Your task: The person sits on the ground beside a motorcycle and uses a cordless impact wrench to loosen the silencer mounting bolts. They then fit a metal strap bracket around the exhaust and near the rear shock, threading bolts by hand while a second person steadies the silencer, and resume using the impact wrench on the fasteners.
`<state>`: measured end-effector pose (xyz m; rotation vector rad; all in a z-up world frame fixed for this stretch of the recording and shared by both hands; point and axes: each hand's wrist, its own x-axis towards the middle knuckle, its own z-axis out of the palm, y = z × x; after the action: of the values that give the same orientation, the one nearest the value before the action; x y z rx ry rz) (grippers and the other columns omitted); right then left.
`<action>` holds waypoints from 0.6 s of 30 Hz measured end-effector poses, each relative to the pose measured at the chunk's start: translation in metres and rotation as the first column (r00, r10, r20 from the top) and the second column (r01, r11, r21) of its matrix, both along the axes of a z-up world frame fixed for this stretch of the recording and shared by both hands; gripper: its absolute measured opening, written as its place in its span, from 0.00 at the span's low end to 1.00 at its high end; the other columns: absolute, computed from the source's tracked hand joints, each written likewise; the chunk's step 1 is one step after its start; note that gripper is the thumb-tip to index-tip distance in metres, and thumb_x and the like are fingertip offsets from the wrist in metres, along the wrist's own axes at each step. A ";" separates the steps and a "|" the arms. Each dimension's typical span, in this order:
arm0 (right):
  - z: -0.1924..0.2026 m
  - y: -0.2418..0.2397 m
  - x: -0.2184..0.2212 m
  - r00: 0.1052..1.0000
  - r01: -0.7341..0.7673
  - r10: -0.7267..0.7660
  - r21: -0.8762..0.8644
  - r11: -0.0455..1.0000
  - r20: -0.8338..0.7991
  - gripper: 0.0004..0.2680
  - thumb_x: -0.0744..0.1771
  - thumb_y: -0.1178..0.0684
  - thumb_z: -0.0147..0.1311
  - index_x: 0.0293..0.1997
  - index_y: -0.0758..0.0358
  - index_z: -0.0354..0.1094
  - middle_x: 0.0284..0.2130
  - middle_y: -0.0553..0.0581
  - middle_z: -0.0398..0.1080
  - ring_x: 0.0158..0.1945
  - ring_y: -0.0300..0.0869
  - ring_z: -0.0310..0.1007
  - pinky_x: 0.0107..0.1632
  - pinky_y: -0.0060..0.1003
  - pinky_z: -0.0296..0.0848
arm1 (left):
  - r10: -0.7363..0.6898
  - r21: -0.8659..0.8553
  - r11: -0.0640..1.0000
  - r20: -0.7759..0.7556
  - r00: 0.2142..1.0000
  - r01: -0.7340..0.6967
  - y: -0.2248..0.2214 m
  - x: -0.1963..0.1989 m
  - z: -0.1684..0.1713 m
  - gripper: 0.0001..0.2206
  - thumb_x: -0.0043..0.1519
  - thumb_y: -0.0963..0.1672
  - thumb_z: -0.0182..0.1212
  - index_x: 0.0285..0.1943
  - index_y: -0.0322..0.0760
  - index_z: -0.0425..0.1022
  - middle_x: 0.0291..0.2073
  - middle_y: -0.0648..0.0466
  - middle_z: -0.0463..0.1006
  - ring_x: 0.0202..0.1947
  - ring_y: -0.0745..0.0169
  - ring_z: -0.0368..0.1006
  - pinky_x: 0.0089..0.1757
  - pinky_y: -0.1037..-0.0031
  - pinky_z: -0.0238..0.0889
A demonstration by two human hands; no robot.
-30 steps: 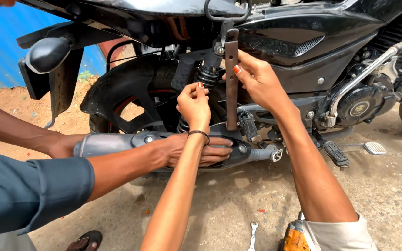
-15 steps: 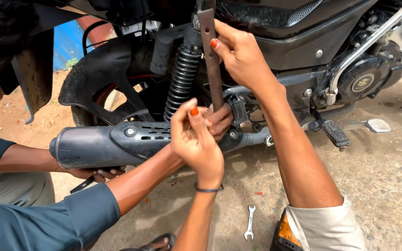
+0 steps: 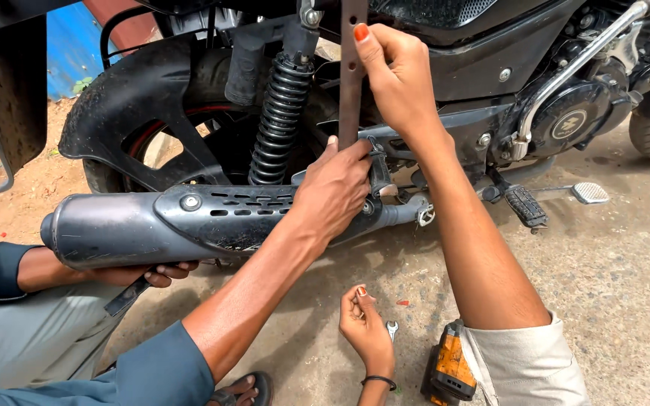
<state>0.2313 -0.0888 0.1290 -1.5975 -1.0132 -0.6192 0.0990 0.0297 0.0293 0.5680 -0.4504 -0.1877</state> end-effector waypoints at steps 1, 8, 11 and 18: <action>0.001 -0.004 -0.001 1.000 0.003 -0.003 -0.001 1.000 0.008 0.19 0.78 0.47 0.51 0.38 0.78 0.70 0.23 0.64 0.64 0.27 0.43 0.56 0.30 0.36 0.57 | -0.003 -0.001 1.000 0.008 1.000 0.003 -0.002 0.001 -0.001 0.17 0.75 0.52 0.49 0.56 0.34 0.65 0.36 0.53 0.71 0.35 0.61 0.70 0.34 0.72 0.67; 0.005 -0.023 0.007 0.908 -0.312 0.382 0.327 0.892 -0.174 0.16 0.74 0.41 0.40 0.55 0.64 0.68 0.33 0.52 0.75 0.34 0.31 0.73 0.31 0.23 0.69 | -0.394 -0.896 0.441 -0.139 0.908 0.054 -0.029 -0.012 0.041 0.16 0.71 0.52 0.55 0.49 0.35 0.66 0.28 0.52 0.69 0.28 0.60 0.69 0.30 0.68 0.65; 0.004 -0.028 0.011 0.888 -0.278 0.403 0.439 0.854 -0.222 0.16 0.74 0.41 0.40 0.51 0.65 0.69 0.32 0.54 0.75 0.33 0.33 0.74 0.31 0.25 0.71 | -0.616 -0.997 -0.044 0.071 0.784 0.057 -0.028 -0.005 0.051 0.16 0.69 0.52 0.58 0.45 0.36 0.64 0.23 0.53 0.67 0.25 0.61 0.67 0.28 0.67 0.61; 0.006 -0.023 0.001 0.877 -0.305 0.432 0.454 0.837 -0.207 0.14 0.75 0.44 0.43 0.49 0.66 0.68 0.33 0.55 0.74 0.32 0.35 0.74 0.30 0.26 0.70 | -0.720 -0.958 -0.277 0.156 0.677 -0.074 -0.036 0.005 0.059 0.19 0.67 0.54 0.58 0.29 0.41 0.65 0.13 0.58 0.63 0.18 0.65 0.62 0.25 0.70 0.55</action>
<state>0.2328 -0.1115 0.1351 -1.0409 -0.8624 -0.2755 0.1035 -0.0065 0.0879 -1.3848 -0.0441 -0.5264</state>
